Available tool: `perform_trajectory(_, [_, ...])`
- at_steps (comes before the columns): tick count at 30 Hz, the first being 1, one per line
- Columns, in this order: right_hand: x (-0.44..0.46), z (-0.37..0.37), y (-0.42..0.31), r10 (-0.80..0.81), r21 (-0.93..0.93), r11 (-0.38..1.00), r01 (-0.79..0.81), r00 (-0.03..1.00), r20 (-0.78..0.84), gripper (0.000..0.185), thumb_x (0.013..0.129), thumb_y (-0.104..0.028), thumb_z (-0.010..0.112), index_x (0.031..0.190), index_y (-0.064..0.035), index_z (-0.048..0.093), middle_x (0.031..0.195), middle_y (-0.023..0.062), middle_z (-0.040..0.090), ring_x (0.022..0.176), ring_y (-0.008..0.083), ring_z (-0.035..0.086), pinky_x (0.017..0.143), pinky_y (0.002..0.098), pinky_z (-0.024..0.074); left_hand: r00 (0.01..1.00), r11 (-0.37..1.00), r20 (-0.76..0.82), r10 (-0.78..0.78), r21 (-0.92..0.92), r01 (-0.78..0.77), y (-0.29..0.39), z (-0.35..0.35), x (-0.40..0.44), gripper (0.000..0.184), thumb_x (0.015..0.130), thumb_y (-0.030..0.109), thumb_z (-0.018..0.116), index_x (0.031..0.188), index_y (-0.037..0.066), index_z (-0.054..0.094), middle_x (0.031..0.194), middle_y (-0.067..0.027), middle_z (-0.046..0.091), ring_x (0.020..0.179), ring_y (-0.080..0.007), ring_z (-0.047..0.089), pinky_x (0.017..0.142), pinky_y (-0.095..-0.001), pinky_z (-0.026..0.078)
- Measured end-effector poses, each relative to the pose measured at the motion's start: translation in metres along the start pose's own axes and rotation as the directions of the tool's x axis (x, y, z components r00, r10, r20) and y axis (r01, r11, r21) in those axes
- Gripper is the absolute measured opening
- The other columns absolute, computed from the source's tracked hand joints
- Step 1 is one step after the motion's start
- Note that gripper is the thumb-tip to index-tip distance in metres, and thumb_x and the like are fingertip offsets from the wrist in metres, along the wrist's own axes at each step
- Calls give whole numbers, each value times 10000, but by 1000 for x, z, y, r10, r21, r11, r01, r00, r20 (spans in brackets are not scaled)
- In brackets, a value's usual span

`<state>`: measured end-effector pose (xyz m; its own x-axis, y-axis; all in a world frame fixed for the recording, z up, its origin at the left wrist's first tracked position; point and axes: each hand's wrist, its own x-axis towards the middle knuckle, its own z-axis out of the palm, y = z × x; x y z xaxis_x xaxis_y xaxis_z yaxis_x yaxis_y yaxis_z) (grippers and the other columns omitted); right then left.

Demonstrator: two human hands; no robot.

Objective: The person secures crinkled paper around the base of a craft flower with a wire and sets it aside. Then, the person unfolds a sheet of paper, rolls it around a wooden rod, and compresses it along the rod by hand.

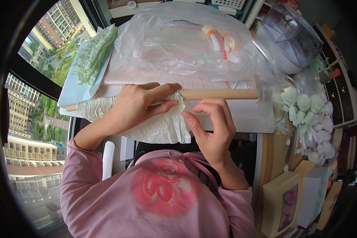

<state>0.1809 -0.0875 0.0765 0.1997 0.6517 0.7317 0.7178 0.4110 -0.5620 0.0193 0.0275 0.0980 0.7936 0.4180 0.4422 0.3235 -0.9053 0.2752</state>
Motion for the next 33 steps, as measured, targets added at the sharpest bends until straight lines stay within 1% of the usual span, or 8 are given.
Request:
perform_trajectory(5, [-14,32,6,130,94,989,-114,974,-187,140,760,-37,675,826,-4,556,867,116,556,813,234,555,731,293,438,998,997,8,-55,-56,56,1,4,2,325,830,326,575,1073,110,578,701,-101,605,567,-291,587,490,-366,443])
perform_trajectory(9, [-18,40,4,437,549,787,-283,883,-171,155,814,-53,642,905,7,533,940,82,561,871,149,534,774,257,419,993,985,68,-92,-137,101,7,1,3,330,809,259,618,1085,81,579,789,-122,634,645,-304,613,547,-360,462])
perform_trajectory(11, [-21,34,4,562,708,543,-452,822,93,147,846,-70,614,938,5,527,967,55,558,901,105,513,786,233,411,992,985,74,-101,-133,110,7,-1,4,327,811,260,617,1082,81,579,790,-123,634,646,-307,612,548,-359,462])
perform_trajectory(15, [-18,38,6,591,749,468,-470,796,131,148,855,-84,605,958,-1,538,974,48,557,906,94,514,791,232,408,994,982,58,-94,-157,102,6,2,2,325,812,265,615,1077,80,580,787,-130,633,644,-311,610,552,-359,463])
perform_trajectory(20, [-6,36,3,603,867,107,-486,725,332,209,856,-81,598,1037,3,537,970,46,580,892,96,536,798,245,414,993,974,74,-91,-203,104,7,1,3,325,824,278,601,1079,78,580,758,-133,631,635,-310,610,551,-361,462])
perform_trajectory(24, [-16,38,10,554,868,149,-474,767,324,226,862,-72,584,1070,-2,530,991,52,584,922,105,541,808,243,415,990,967,107,-92,-229,114,11,-3,5,318,838,286,584,1081,81,581,744,-130,630,621,-304,607,540,-355,458])
perform_trajectory(29, [-23,34,14,549,750,451,-483,813,194,187,866,-84,589,1019,22,579,948,49,597,885,88,534,800,227,407,991,966,112,-79,-237,103,15,-4,8,298,842,263,581,1094,106,579,738,-121,630,598,-292,604,524,-345,454])
perform_trajectory(33, [-18,25,10,570,649,528,-548,795,208,178,869,-98,592,980,40,601,897,30,592,850,69,516,777,206,400,989,974,129,-76,-202,101,13,0,8,301,837,246,588,1110,123,563,750,-109,632,594,-293,603,521,-346,454])
